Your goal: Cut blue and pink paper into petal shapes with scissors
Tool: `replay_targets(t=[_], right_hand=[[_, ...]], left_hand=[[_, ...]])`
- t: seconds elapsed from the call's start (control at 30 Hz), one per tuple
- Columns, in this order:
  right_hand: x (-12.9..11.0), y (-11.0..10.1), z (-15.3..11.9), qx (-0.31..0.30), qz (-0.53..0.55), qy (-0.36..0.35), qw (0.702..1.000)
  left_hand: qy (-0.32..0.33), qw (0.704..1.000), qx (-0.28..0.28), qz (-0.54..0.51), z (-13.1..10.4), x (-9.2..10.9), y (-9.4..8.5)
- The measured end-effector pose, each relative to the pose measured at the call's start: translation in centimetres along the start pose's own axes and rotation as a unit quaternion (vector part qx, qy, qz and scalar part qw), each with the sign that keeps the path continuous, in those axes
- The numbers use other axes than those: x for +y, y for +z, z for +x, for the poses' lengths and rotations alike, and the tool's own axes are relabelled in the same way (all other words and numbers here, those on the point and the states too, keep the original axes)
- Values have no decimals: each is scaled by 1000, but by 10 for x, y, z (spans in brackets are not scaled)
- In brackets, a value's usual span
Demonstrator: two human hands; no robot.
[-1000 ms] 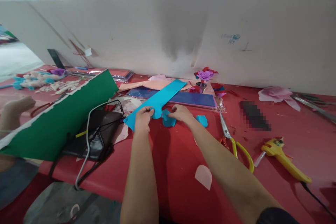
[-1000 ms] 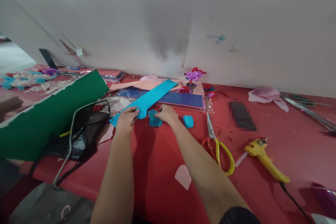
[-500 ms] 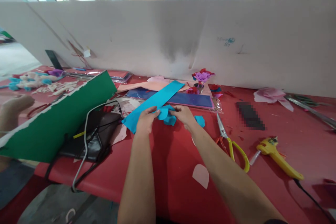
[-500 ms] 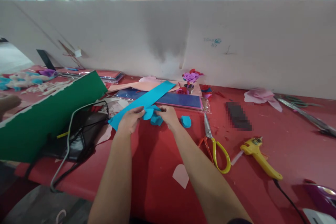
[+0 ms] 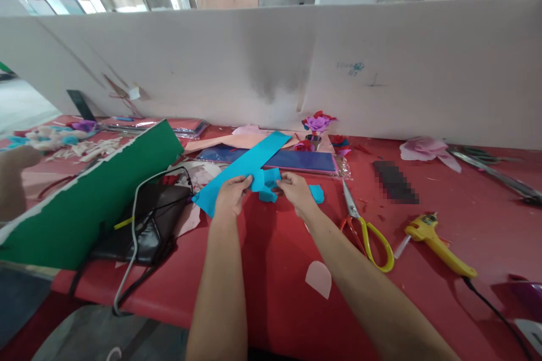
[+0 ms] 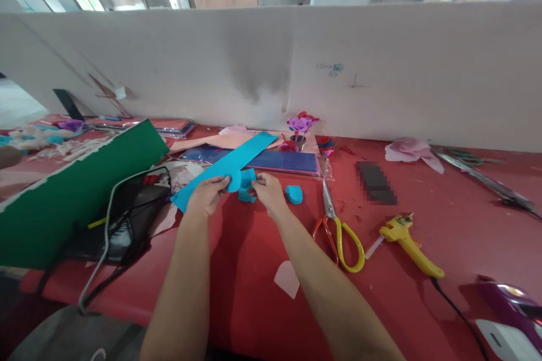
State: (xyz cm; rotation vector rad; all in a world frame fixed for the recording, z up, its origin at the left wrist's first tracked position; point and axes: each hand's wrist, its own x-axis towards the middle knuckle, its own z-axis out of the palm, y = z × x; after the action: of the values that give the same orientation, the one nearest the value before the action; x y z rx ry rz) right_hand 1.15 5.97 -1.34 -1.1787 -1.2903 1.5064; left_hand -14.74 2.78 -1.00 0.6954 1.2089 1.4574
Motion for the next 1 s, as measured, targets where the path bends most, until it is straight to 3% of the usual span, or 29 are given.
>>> replay_targets(t=[0.13,0.33,0.43,0.6,0.7,0.87,1.0], right_hand=[[3,-2,1,36,4,-4,999],[-4,10,-12,-17,-27,-18,999],[-4,5,-10,-35,-77,-15,996],[5,-14,5,36,-222,-10,974],[12,-12,9,62,-271,-17,960],[17,-2,10,41,-235,-20,971],[16,-1,7,20,-126,-4,992]], left_hand=[[-6,1000,-8,19,-2,3,1],[-29,997,-4,77,-4,-2,16],[-20,995,-7,97,-2,-4,14],[-29,990,28,135,3,-9,9],[-30,982,51,178,5,-15,11],[-23,977,78,199,7,-20,12],[-38,985,33,162,6,-17,13]])
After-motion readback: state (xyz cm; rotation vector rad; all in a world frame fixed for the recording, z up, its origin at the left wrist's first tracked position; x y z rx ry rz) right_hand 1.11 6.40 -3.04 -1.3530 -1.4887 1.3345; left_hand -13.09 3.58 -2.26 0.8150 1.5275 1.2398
